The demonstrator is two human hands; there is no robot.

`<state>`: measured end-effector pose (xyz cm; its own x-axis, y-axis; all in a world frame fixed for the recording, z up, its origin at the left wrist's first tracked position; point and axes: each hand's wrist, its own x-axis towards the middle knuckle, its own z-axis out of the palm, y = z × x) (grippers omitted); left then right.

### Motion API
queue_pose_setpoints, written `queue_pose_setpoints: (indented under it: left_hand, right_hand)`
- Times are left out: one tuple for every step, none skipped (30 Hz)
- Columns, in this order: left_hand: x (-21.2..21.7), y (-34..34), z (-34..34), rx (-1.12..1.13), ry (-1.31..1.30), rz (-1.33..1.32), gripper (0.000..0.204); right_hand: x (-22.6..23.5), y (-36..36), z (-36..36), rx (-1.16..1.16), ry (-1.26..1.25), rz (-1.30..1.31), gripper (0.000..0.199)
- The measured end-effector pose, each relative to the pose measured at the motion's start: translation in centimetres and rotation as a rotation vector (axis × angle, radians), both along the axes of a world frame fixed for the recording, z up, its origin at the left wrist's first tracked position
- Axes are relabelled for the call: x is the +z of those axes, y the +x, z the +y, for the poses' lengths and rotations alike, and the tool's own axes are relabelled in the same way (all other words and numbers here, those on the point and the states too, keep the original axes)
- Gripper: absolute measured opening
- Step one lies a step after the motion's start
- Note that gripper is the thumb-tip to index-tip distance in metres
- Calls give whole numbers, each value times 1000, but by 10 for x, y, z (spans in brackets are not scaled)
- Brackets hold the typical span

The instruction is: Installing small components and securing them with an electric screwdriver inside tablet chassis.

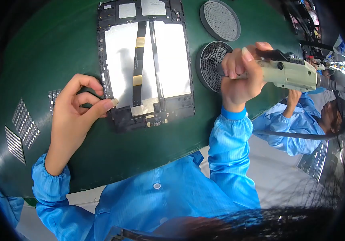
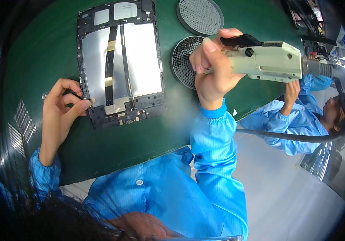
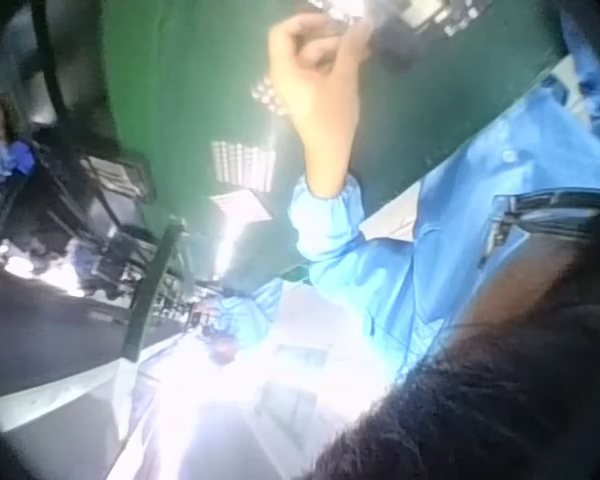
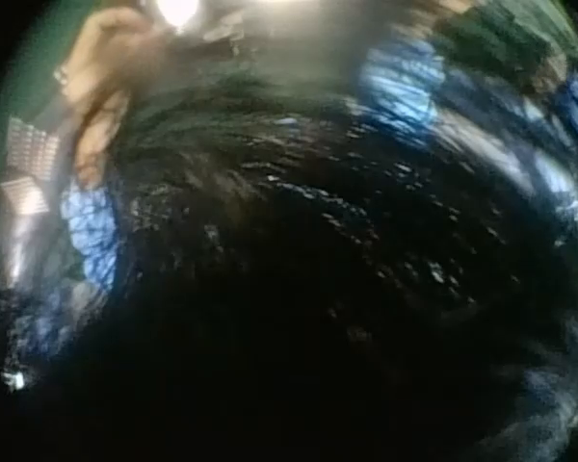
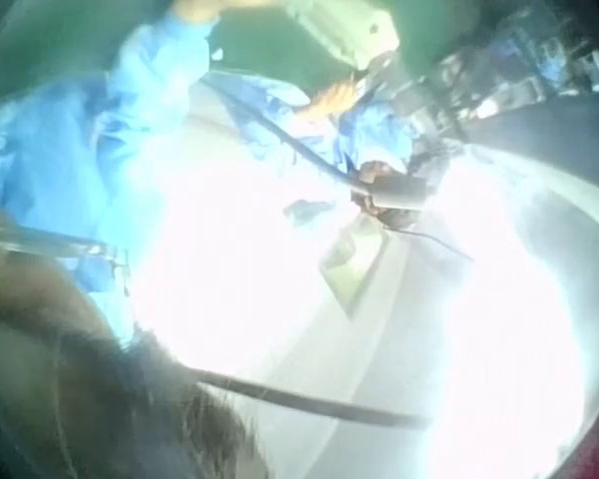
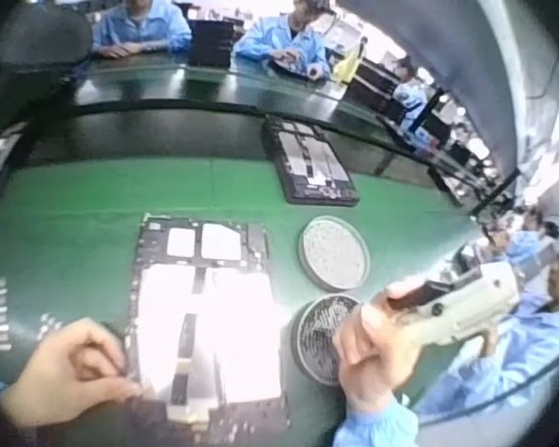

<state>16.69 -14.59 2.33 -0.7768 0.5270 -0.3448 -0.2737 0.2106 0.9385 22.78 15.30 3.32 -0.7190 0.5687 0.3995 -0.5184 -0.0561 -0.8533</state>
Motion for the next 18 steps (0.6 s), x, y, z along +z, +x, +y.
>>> queue_pose_setpoints:
  left_hand:
    - [-1, 0, 0, 3, -2, -7, 24]
    - [-1, 0, 0, 2, -2, -9, 24]
    - [0, 0, 1, -3, -2, 4, 24]
    - [0, 0, 1, -7, -1, 18, 24]
    - [-1, 1, 0, -8, -1, 16, 24]
    - [-1, 1, 1, 2, 14, 6, 24]
    - [-2, 1, 1, 12, 30, -4, 24]
    - [-2, 2, 1, 13, 30, -4, 24]
    - [-1, 2, 1, 9, 29, 4, 24]
    - [-1, 2, 1, 6, 28, 12, 23]
    - [-1, 1, 1, 7, 30, 12, 23]
    - [-1, 1, 1, -1, 28, 3, 23]
    - [-1, 0, 1, -8, 27, -5, 23]
    - [-1, 0, 1, -8, 30, -5, 23]
    - [0, 0, 2, -3, 27, -4, 23]
    - [1, 0, 2, 3, 26, -4, 23]
    - [2, -1, 2, 5, 26, -1, 23]
    - [2, -1, 1, -2, 26, -5, 23]
  right_hand:
    - [-1, 0, 0, 13, 0, -2, 30]
    - [-1, -1, 0, 11, 0, -4, 30]
    - [-1, -2, 1, -5, 7, 0, 29]
    - [-2, -2, 2, -21, 15, 4, 29]
    - [-2, -2, 2, -22, 14, 1, 29]
    - [-2, -2, 3, -12, 13, 1, 29]
    - [-2, -2, 3, -2, 12, 1, 29]
    - [-2, -2, 2, -1, 12, 0, 29]
    - [-3, -2, 0, -18, 27, -23, 29]
    - [-3, -2, -1, -34, 41, -46, 29]
    - [-3, -2, -1, -34, 43, -46, 29]
    - [-3, -3, -1, -37, 43, -45, 29]
    - [-3, -3, -1, -41, 42, -44, 29]
    - [-3, -3, -1, -41, 45, -43, 29]
    - [-3, -3, -1, -48, 48, -44, 29]
    - [-2, -4, -1, -54, 52, -45, 28]
    - [-2, -4, -1, -52, 52, -42, 28]
    - [-1, -3, -2, -42, 45, -48, 28]
